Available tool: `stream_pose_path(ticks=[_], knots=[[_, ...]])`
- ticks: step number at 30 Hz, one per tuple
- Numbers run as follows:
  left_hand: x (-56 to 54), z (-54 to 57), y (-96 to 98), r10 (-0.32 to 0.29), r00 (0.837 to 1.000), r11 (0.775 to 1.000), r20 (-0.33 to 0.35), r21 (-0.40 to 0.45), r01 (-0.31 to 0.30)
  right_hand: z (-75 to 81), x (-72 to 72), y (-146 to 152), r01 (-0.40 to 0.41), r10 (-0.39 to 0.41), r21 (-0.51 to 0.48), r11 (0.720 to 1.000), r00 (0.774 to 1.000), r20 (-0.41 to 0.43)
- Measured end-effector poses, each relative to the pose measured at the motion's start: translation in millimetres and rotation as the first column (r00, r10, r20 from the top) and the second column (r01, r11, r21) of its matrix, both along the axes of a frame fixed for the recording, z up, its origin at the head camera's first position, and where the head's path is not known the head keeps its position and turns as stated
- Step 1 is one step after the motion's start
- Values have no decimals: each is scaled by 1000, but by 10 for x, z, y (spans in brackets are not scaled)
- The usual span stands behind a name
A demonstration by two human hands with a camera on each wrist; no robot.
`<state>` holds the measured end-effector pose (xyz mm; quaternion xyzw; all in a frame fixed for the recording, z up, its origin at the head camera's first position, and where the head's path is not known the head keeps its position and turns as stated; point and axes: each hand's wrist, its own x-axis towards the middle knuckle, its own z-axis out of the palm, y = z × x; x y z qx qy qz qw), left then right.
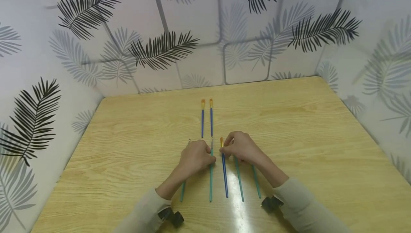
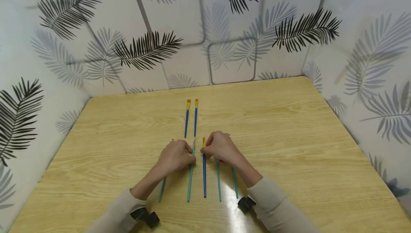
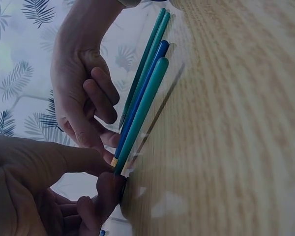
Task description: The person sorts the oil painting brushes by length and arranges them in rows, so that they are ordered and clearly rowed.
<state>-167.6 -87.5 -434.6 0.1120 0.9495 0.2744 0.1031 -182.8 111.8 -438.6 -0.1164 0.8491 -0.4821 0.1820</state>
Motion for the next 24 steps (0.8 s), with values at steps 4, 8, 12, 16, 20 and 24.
stream_pose_path(ticks=[4,8,12,16,20,24], knots=[[3,52,-72,28,999,1000,36,10,-29,13,8,-35,3,-3,11,1000,1000,29],[1,162,-159,66,997,997,51,41,-68,25,16,-56,-14,13,9,1000,999,38],[1,253,-252,81,995,994,51,63,-85,39,19,-74,-23,22,24,999,999,37],[18,310,-352,92,994,991,52,96,-96,55,15,-105,-17,15,72,997,999,38],[55,349,-453,111,993,986,42,121,-115,65,17,-128,-7,3,119,993,999,33],[98,363,-550,127,991,981,35,140,-131,64,19,-151,-13,11,170,985,1000,16]])
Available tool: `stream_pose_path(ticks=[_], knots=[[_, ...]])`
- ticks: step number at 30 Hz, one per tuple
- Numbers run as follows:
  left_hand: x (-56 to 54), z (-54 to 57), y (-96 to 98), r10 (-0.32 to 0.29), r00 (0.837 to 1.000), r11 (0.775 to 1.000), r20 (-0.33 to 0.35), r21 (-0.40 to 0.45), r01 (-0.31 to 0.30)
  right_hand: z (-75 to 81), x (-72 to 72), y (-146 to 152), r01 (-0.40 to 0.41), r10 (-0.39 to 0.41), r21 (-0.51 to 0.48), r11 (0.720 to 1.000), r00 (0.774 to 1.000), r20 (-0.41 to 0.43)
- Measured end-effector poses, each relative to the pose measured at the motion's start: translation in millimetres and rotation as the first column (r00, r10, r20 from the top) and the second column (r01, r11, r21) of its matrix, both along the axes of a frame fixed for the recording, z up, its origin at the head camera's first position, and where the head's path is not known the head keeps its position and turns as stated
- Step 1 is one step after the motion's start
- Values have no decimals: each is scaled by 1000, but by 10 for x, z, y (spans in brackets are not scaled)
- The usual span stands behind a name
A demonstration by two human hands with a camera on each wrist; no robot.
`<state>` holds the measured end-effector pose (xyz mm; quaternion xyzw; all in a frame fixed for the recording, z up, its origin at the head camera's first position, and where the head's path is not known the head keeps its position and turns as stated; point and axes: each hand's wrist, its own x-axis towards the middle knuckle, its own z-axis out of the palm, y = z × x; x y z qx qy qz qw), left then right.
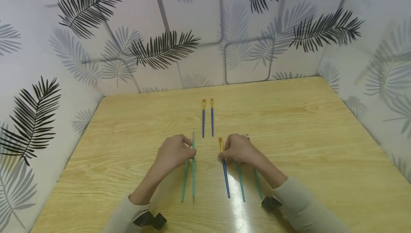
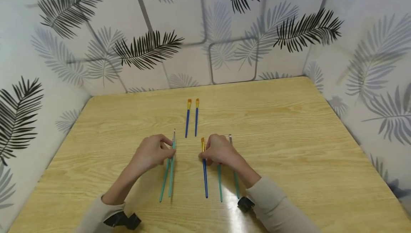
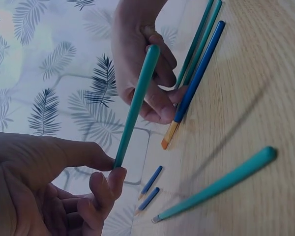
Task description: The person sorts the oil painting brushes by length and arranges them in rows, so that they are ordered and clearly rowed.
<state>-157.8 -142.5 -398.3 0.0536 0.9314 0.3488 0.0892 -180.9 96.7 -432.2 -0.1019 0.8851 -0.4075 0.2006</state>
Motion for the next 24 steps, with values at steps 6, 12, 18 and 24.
stream_pose_path(ticks=[6,12,18,24], knots=[[38,-4,-128,20,1000,1000,9,2,-20,-3,16,-44,-18,18,48,999,1000,-18],[41,15,-232,37,999,999,13,1,-37,-23,16,-80,-40,45,67,997,996,-76],[27,-6,-300,51,998,999,33,-2,-51,-26,35,-104,-56,67,86,995,990,-128],[11,-76,-351,24,999,1000,30,-18,-24,-11,62,-101,-94,105,67,993,978,-181]])
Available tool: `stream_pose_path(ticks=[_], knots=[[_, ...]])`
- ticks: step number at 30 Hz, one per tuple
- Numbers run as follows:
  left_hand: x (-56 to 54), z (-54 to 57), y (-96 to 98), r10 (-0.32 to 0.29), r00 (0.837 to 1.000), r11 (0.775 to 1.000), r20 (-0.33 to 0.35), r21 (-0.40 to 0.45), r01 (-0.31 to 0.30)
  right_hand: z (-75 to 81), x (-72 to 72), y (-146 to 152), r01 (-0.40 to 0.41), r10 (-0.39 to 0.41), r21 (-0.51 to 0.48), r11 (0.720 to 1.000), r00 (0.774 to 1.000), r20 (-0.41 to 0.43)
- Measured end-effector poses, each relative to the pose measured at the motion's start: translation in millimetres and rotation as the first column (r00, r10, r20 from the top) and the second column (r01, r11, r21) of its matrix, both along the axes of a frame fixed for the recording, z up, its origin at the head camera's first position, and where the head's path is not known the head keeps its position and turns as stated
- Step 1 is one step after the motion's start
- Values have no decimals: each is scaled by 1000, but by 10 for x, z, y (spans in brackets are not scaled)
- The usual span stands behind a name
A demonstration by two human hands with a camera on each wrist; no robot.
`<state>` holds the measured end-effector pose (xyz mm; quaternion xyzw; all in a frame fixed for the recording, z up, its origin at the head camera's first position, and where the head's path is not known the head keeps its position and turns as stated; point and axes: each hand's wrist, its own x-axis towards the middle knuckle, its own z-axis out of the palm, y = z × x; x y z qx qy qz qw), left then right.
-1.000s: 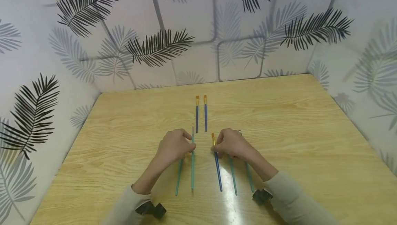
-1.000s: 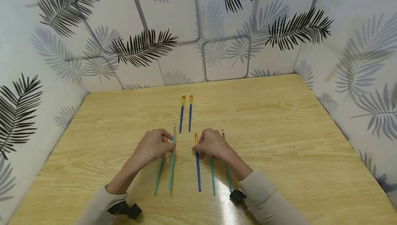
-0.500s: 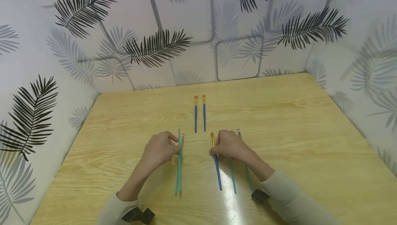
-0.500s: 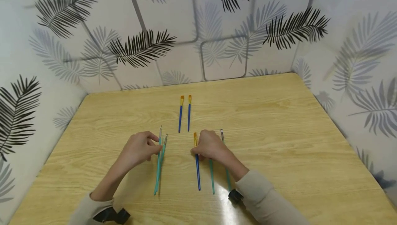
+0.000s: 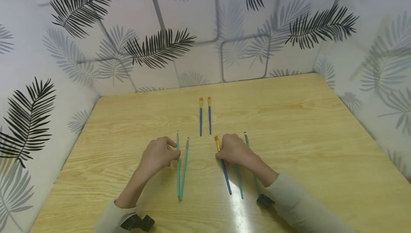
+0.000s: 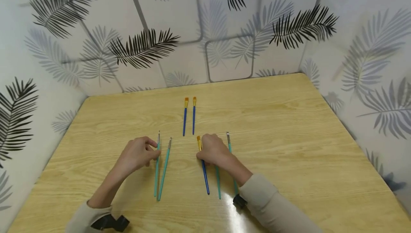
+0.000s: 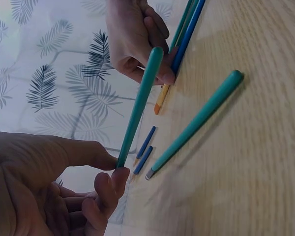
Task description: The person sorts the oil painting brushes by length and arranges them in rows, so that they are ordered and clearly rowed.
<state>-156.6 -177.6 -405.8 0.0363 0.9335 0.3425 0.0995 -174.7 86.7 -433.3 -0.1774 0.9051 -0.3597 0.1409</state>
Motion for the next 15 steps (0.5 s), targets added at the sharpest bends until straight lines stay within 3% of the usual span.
stream_pose_path(ticks=[9,15], knots=[[-44,-49,-55,-1,1000,999,-3,-41,1,-16,-38,3,14,-14,9,1000,999,31],[-61,-89,-77,-13,1000,999,-10,-33,13,36,-104,93,14,-7,-68,998,994,107]])
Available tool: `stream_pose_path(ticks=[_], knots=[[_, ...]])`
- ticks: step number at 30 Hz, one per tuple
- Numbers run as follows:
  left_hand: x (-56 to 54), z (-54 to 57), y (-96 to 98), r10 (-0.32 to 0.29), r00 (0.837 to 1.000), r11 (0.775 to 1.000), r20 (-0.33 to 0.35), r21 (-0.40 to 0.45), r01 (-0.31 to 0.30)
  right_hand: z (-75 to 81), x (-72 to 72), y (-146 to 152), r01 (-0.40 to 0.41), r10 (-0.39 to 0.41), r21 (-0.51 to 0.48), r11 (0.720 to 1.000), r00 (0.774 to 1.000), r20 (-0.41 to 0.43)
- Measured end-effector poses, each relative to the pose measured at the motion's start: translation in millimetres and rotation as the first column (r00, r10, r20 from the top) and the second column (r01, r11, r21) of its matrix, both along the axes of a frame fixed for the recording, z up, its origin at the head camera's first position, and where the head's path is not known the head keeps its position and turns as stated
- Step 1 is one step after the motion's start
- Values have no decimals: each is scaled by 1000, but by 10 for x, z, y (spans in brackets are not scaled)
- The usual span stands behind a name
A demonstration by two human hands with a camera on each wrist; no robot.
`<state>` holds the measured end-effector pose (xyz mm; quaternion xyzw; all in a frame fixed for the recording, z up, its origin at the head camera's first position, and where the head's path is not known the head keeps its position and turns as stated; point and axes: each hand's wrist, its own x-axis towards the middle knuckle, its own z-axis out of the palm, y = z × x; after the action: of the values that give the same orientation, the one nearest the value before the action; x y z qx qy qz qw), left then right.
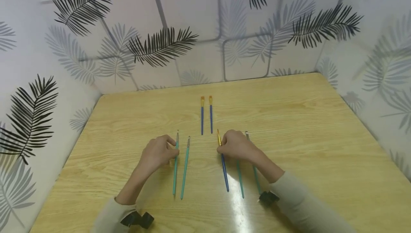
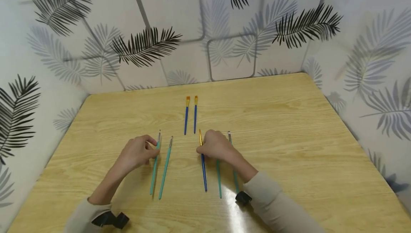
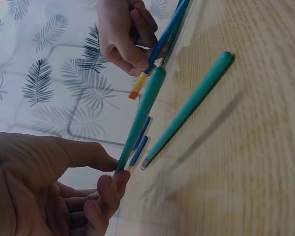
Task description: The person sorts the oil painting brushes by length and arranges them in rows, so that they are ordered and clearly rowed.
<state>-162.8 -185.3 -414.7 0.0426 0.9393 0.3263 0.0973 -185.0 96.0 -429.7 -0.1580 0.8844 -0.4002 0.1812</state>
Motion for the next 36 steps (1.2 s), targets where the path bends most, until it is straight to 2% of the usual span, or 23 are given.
stream_pose_path(ticks=[8,13,27,36], knots=[[2,-86,-6,-9,1000,1000,12,20,8,110,-141,162,30,-9,-141,990,989,148],[-4,-117,30,-5,1000,1000,12,-17,6,156,-194,228,59,-21,-183,981,978,206],[14,-199,33,-42,999,999,-19,-27,41,193,-308,294,108,-69,-262,959,986,154],[3,-198,47,-27,999,999,-18,-48,26,189,-336,318,149,-110,-280,948,982,153]])
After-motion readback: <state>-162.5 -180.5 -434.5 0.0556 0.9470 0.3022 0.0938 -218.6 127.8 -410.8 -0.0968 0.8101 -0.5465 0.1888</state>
